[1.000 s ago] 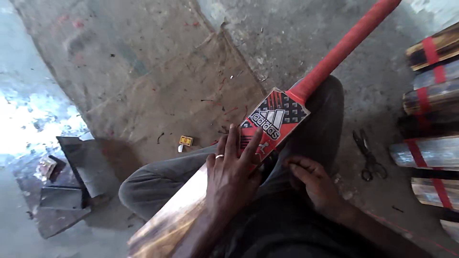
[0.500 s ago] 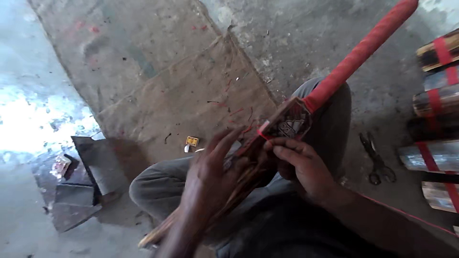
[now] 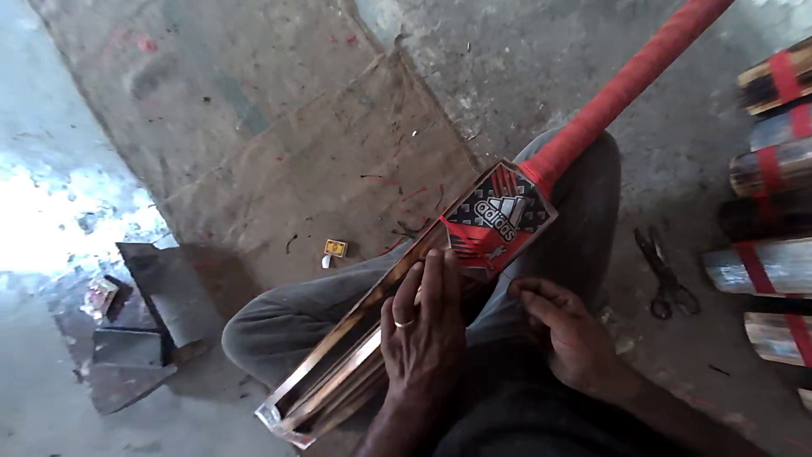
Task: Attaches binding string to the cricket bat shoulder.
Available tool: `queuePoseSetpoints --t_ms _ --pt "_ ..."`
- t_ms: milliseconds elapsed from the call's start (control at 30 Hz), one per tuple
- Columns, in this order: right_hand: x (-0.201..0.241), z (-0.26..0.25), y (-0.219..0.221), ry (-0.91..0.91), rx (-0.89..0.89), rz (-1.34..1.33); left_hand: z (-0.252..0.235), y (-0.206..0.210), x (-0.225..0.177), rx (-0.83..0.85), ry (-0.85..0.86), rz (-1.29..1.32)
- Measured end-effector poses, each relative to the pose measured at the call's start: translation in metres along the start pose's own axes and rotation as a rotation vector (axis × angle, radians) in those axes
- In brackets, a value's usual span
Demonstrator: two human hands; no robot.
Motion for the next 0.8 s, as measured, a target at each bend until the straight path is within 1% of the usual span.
queuePoseSetpoints --t_ms 133,300,400,467,533,633,700,733,767,800 --pt "-0.01 -0.008 -0.004 0.041 0.049 -0.018 -0.006 -0.005 0.003 0.002 0.017 0.092" --pt "-0.009 -0.012 -0.003 0.006 0.111 -0.083 -0.015 -0.011 0.01 0.058 0.061 0.167" --pt "0.002 -0.01 0.007 -0.037 0.183 -0.07 -0.023 -0.021 0.02 0.096 0.091 0.282" --pt "0.015 -0.005 0.018 -0.061 0.222 -0.033 -0.029 -0.029 0.031 0.142 0.114 0.461" --pt "0.029 -0.001 0.027 -0.104 0.246 -0.005 -0.031 -0.033 0.041 0.211 0.118 0.715" --pt "0.042 0.001 0.038 -0.154 0.259 -0.001 -0.03 -0.025 0.05 0.35 0.054 1.148" --pt "0.044 -0.002 0.041 -0.148 0.244 -0.01 -0.028 -0.01 0.055 0.458 -0.03 1.402" --pt "0.043 -0.006 0.041 -0.145 0.226 -0.003 -0.027 -0.006 0.058 0.477 -0.078 1.44" --pt "0.044 -0.011 0.043 -0.145 0.213 0.003 -0.026 -0.006 0.063 0.45 -0.102 1.367" --pt "0.048 -0.016 0.045 -0.146 0.204 0.004 -0.027 -0.012 0.069 0.362 -0.103 1.169"
Point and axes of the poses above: each hand's wrist, its own z-axis away from the middle knuckle, its own y-axis out of the palm, x = y × z, the point moved 7 cm from there along -z, towards the middle knuckle, and after that the axes turned 14 degrees about y, right-handed, at the moved point
